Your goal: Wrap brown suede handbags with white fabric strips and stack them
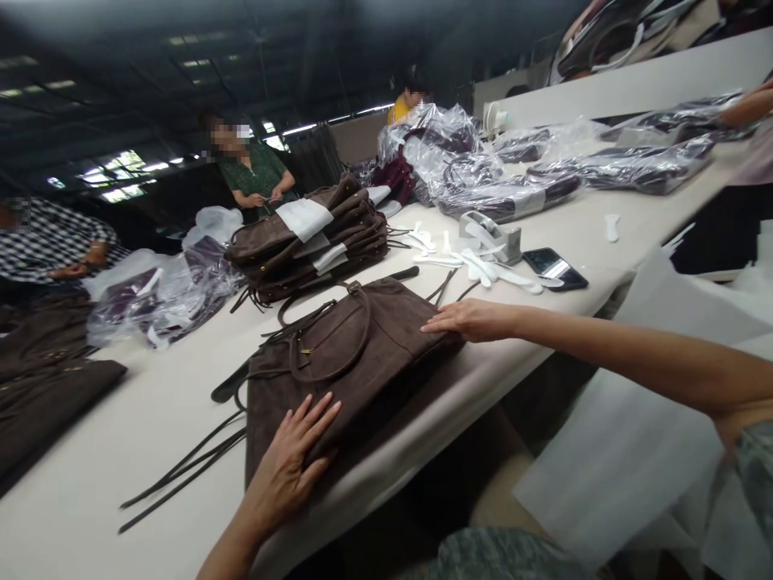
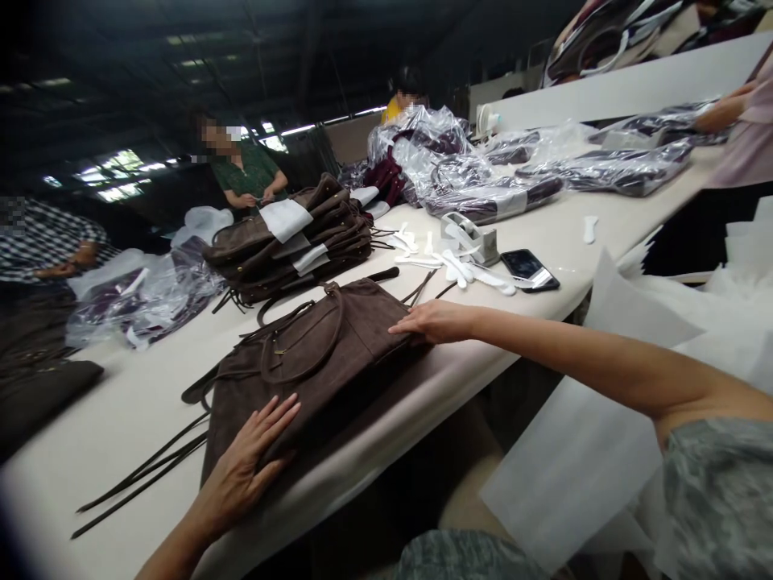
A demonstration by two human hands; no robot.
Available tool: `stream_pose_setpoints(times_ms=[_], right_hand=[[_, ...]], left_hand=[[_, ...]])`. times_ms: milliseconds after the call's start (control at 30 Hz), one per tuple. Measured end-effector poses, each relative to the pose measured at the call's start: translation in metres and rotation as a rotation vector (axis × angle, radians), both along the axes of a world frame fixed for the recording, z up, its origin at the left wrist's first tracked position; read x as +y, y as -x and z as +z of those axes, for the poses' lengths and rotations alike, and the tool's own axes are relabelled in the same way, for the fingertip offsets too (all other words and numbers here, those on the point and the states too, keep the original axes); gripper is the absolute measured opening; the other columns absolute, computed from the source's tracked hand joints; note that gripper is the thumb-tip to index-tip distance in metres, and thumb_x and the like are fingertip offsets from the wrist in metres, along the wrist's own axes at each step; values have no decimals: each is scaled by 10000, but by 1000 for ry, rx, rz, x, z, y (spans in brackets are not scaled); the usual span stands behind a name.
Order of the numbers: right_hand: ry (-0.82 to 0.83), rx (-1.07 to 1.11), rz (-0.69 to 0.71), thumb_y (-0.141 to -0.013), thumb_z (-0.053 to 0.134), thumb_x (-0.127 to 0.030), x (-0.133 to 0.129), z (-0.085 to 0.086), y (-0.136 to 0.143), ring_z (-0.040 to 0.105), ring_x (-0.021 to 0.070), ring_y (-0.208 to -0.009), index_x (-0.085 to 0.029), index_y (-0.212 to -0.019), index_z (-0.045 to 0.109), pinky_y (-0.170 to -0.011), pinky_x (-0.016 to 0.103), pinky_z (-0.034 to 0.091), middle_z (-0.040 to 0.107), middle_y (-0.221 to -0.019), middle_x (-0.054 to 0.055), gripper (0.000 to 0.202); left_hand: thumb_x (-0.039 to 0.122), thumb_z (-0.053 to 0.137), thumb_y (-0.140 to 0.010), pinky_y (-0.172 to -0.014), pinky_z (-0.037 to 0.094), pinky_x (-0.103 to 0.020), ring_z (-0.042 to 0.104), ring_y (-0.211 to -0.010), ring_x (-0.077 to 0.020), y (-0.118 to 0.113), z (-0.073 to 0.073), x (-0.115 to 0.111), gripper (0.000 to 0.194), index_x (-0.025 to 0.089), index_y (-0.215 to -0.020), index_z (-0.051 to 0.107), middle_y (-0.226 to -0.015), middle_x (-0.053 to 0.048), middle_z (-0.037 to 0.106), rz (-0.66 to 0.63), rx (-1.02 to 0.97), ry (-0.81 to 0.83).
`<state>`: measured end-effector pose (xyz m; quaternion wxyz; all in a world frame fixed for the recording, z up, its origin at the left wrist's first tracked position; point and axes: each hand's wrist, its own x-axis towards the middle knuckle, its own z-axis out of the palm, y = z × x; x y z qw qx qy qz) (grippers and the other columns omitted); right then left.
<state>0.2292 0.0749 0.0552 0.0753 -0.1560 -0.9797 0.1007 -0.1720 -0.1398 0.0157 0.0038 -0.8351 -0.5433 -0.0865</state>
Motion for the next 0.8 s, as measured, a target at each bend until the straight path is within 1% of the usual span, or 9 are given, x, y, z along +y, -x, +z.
stream_pose_setpoints(times_ms=[100, 233, 333, 500, 533, 600, 667, 733, 800], right_hand=[[-81, 39, 30, -930, 361, -105, 9, -17, -3, 574, 180, -1194, -239, -1406, 509, -1033, 345, 447, 588, -1336, 89, 516], [-117, 191, -14, -938, 290, -105, 8, -50, -2, 454, 173, -1326, -235, -1380, 539, -1121, 373, 364, 514, -1422, 56, 523], [-66, 258, -85, -898, 312, -73, -6, -60, -1, 375, 167, -1383, -253, -1431, 472, -1168, 402, 292, 433, -1488, 32, 585], [90, 161, -218, -913, 524, -358, -28, -53, -6, 163, 253, -1467, -216, -1528, 277, -1194, 478, 184, 187, -1592, 80, 678], [99, 128, -260, -948, 476, -406, -32, -50, -4, 173, 256, -1465, -220, -1519, 305, -1190, 488, 192, 208, -1587, 81, 625], [36, 84, -343, -1009, 337, -407, -37, -43, 10, 285, 259, -1430, -208, -1441, 459, -1179, 503, 217, 359, -1527, 100, 491], [-118, 57, -434, -1019, 305, -332, -42, -35, 34, 478, 270, -1304, -142, -1241, 639, -1165, 495, 245, 571, -1338, 153, 444], [-241, -5, -525, -979, 377, -229, -44, -29, 59, 630, 273, -1070, -91, -1021, 696, -1105, 465, 342, 689, -1040, 178, 350], [-266, -59, -599, -939, 409, -162, -42, -27, 76, 668, 263, -885, -92, -925, 673, -968, 421, 460, 685, -860, 159, 274]], left_hand=[[254, 434, -954, -1105, 356, -533, 286, -1427, -282, 2, -4, -4, 526, 385, -1457, 351, -1528, -23, 369, -88, 20, -61], [150, 406, -927, -1077, 398, -524, 292, -1422, -307, 2, -4, -16, 525, 433, -1361, 489, -1573, 6, 266, -141, 89, -93], [161, 422, -910, -1088, 373, -551, 295, -1420, -320, -1, 1, -28, 515, 436, -1334, 522, -1594, 23, 188, -120, 127, -54], [244, 346, -975, -1120, 370, -462, 374, -1389, -225, -4, 15, -36, 565, 365, -1509, 206, -1518, -8, 383, 9, -54, 33], [252, 311, -989, -1111, 396, -420, 419, -1361, -199, -6, 18, -33, 550, 341, -1518, 188, -1472, -9, 457, 55, -124, 43], [270, 265, -1005, -1050, 470, -344, 548, -1236, -165, -12, 26, -20, 463, 335, -1444, 398, -1317, 5, 611, 111, -221, 71], [324, 300, -1004, -961, 530, -326, 654, -991, -164, -24, 31, -2, 395, 308, -1083, 687, -1031, 1, 709, 108, -208, 76], [375, 378, -978, -860, 564, -354, 644, -772, -180, -37, 30, 16, 399, 250, -736, 669, -769, -18, 663, 74, -122, 22], [372, 426, -951, -790, 570, -371, 624, -729, -198, -47, 22, 28, 375, 233, -650, 600, -713, -37, 625, 28, -69, -89]])
